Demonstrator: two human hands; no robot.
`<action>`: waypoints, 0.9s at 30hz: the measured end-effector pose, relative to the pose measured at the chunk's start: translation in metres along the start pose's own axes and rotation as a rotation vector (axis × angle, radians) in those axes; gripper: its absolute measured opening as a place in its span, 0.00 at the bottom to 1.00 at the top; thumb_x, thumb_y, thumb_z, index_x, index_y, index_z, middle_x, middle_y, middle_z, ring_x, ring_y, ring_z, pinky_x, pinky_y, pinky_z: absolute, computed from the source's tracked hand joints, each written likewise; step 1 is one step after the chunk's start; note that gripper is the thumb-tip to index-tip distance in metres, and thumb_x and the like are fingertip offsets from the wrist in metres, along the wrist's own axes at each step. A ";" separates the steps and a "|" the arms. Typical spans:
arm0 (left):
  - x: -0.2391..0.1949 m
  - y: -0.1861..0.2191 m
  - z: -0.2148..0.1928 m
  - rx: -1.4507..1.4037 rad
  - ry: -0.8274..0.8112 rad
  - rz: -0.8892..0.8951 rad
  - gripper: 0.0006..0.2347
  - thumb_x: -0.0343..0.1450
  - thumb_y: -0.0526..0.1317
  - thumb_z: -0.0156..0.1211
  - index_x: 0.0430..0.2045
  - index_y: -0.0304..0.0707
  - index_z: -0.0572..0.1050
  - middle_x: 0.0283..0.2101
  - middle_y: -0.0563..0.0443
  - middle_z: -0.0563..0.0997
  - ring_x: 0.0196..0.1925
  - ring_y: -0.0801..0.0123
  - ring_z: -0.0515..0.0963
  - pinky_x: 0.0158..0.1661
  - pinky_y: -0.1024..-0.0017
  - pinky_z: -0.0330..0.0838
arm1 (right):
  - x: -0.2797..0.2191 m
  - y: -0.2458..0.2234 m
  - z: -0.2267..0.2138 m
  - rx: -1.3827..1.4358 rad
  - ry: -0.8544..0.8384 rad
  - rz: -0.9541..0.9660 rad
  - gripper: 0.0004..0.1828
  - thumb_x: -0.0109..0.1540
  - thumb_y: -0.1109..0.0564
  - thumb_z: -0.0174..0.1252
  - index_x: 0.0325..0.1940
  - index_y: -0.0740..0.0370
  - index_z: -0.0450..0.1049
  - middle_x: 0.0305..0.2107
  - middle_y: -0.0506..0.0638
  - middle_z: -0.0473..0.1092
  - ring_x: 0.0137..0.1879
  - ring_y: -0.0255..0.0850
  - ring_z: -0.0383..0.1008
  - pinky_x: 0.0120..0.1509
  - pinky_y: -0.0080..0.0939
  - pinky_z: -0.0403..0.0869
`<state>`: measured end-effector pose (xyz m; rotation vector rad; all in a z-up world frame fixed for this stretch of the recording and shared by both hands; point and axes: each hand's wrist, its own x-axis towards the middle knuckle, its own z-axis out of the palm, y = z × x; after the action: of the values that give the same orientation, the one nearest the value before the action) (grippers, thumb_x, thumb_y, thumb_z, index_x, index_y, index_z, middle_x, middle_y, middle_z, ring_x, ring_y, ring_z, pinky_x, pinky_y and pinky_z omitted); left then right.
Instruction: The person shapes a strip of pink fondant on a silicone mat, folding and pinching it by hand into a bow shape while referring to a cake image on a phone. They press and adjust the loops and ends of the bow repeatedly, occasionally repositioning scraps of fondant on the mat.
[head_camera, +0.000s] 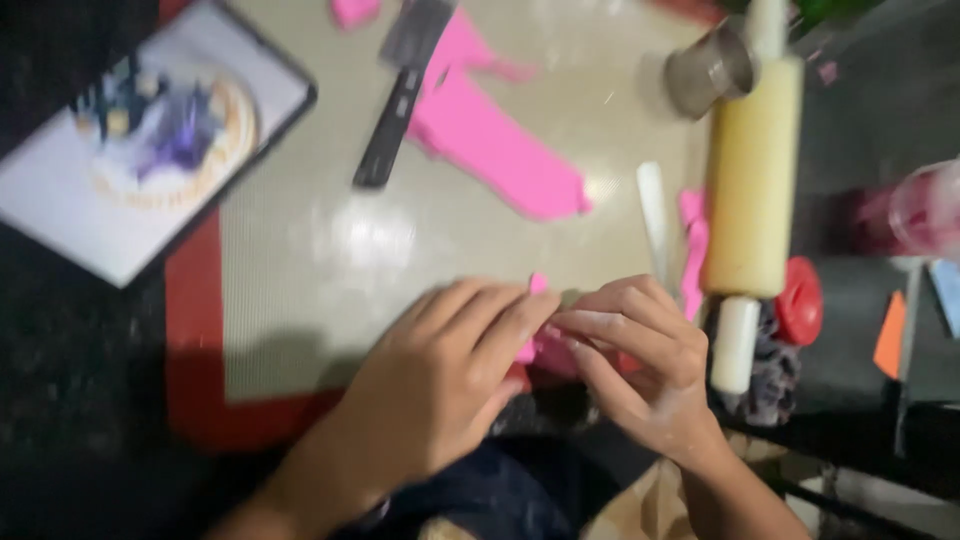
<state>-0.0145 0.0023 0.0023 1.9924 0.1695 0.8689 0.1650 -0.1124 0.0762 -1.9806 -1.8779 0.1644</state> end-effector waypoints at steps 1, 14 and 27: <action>0.002 0.000 -0.002 0.012 -0.004 0.005 0.30 0.60 0.34 0.70 0.59 0.31 0.68 0.53 0.40 0.76 0.57 0.51 0.74 0.56 0.60 0.68 | 0.007 0.007 -0.007 -0.035 0.015 0.006 0.13 0.54 0.68 0.64 0.42 0.65 0.79 0.36 0.53 0.76 0.44 0.45 0.75 0.50 0.42 0.72; -0.007 -0.033 0.021 0.133 -0.070 0.078 0.37 0.56 0.45 0.75 0.60 0.28 0.67 0.58 0.34 0.69 0.60 0.44 0.70 0.58 0.52 0.65 | 0.283 0.353 -0.033 -0.627 -0.050 0.089 0.31 0.61 0.52 0.52 0.70 0.53 0.72 0.69 0.69 0.58 0.72 0.70 0.52 0.66 0.75 0.54; -0.002 -0.021 0.007 0.116 -0.132 0.024 0.40 0.56 0.45 0.76 0.63 0.28 0.65 0.60 0.33 0.67 0.61 0.44 0.69 0.59 0.53 0.65 | 0.226 0.219 -0.079 -0.409 -0.017 -0.050 0.22 0.62 0.61 0.56 0.61 0.57 0.78 0.66 0.61 0.69 0.74 0.62 0.66 0.79 0.54 0.64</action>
<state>-0.0070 0.0084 -0.0173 2.1570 0.1230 0.7546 0.4172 0.0895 0.1110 -2.1872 -2.1010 -0.2373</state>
